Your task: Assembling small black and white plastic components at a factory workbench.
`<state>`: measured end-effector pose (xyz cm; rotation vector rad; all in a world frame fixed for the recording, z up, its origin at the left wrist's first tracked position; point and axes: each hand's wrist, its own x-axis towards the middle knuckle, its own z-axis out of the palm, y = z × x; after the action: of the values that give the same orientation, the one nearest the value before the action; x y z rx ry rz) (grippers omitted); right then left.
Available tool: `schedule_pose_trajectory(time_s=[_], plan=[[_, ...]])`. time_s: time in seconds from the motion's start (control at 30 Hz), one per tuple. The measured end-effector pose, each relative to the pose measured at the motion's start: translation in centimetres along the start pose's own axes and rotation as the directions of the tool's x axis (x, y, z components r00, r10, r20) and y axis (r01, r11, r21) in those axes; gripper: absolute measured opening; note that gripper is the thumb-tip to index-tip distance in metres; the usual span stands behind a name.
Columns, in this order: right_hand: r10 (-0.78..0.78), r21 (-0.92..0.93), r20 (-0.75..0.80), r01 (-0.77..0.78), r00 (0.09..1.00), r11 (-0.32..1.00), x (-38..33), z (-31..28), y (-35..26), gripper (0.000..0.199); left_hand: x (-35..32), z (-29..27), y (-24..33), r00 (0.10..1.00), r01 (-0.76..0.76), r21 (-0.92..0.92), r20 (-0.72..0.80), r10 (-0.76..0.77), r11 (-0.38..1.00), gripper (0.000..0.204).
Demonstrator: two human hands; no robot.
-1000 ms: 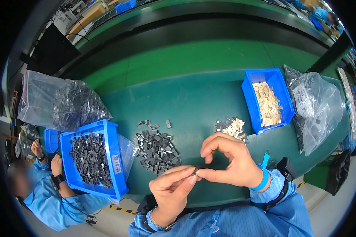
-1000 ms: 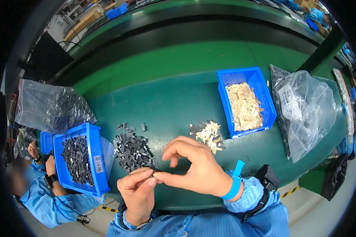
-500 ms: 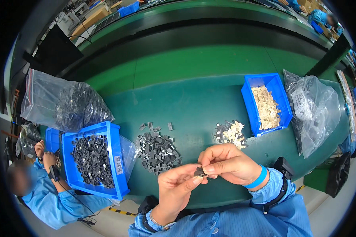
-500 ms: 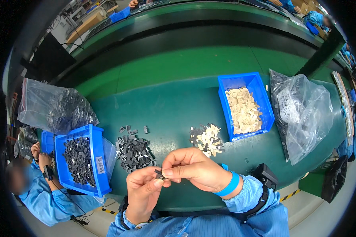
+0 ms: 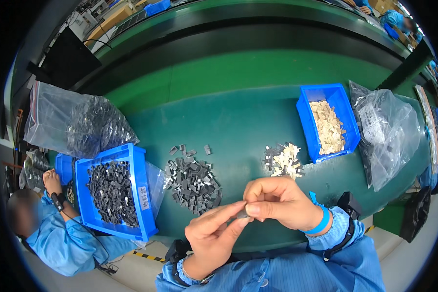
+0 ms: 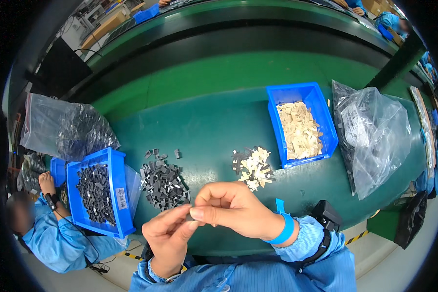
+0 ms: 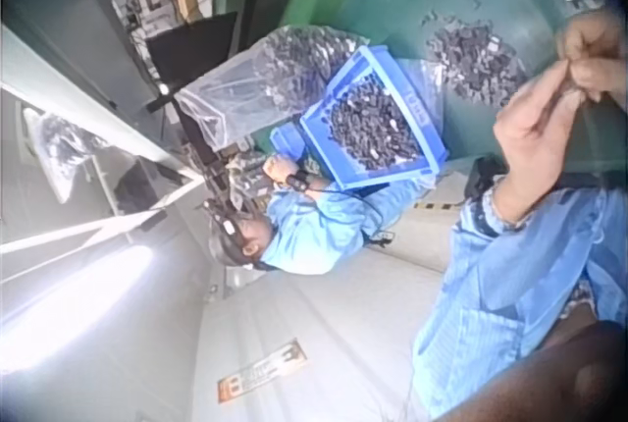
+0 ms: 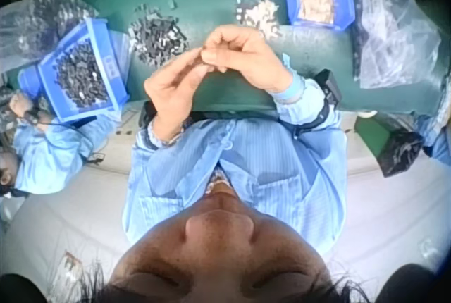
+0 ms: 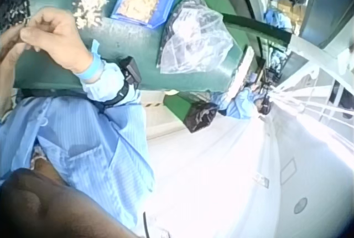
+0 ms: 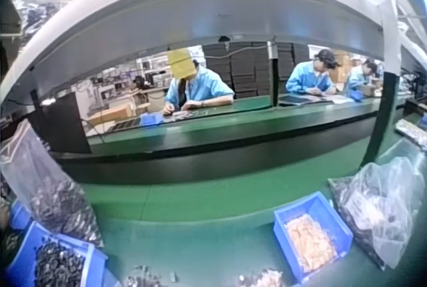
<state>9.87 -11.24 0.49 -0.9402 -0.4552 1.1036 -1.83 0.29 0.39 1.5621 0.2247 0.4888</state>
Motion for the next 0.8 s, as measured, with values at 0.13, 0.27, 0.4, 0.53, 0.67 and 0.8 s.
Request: schedule_pose_trajectory(time_s=[0.13, 0.27, 0.4, 0.53, 0.67, 0.8], plan=[[-0.043, 0.094, 0.001, 0.043, 0.999, 0.995, -0.2, -0.1, 0.6, 0.014, -0.6, 0.7, -0.6, 0.987, 0.132, -0.496, -0.011, -0.159, 0.858, 0.029], [-0.053, 0.105, -0.069, 0.060, 0.996, 0.993, -0.2, 0.1, 1.2, 0.011, -0.5, 0.8, 0.2, 0.914, 0.359, -0.762, 0.171, -0.368, 0.539, 0.024], [-0.584, -0.542, 0.003, 0.492, 0.812, 0.681, 0.3, -0.5, 1.6, 0.014, -0.7, 0.9, -0.1, 0.867, 0.442, -0.846, 0.318, -0.384, 0.299, 0.025], [-0.738, -0.698, 0.196, 0.621, 0.646, 0.357, 0.5, -0.5, 1.7, 0.017, -1.4, 0.8, -0.3, 0.851, 0.443, -0.874, 0.340, -0.400, 0.200, 0.022], [-0.675, -0.686, 0.314, 0.651, 0.668, 0.326, 0.3, -0.9, 0.7, 0.019, -1.5, -0.4, 2.4, 0.925, 0.346, -0.654, 0.117, -0.362, 0.673, 0.016], [-0.634, -0.930, 0.347, 0.339, 0.691, -0.139, -1.1, -3.2, -2.7, 0.016, -1.0, -6.2, 3.7, 0.841, -0.368, 0.201, -0.344, 0.417, 0.908, 0.026]])
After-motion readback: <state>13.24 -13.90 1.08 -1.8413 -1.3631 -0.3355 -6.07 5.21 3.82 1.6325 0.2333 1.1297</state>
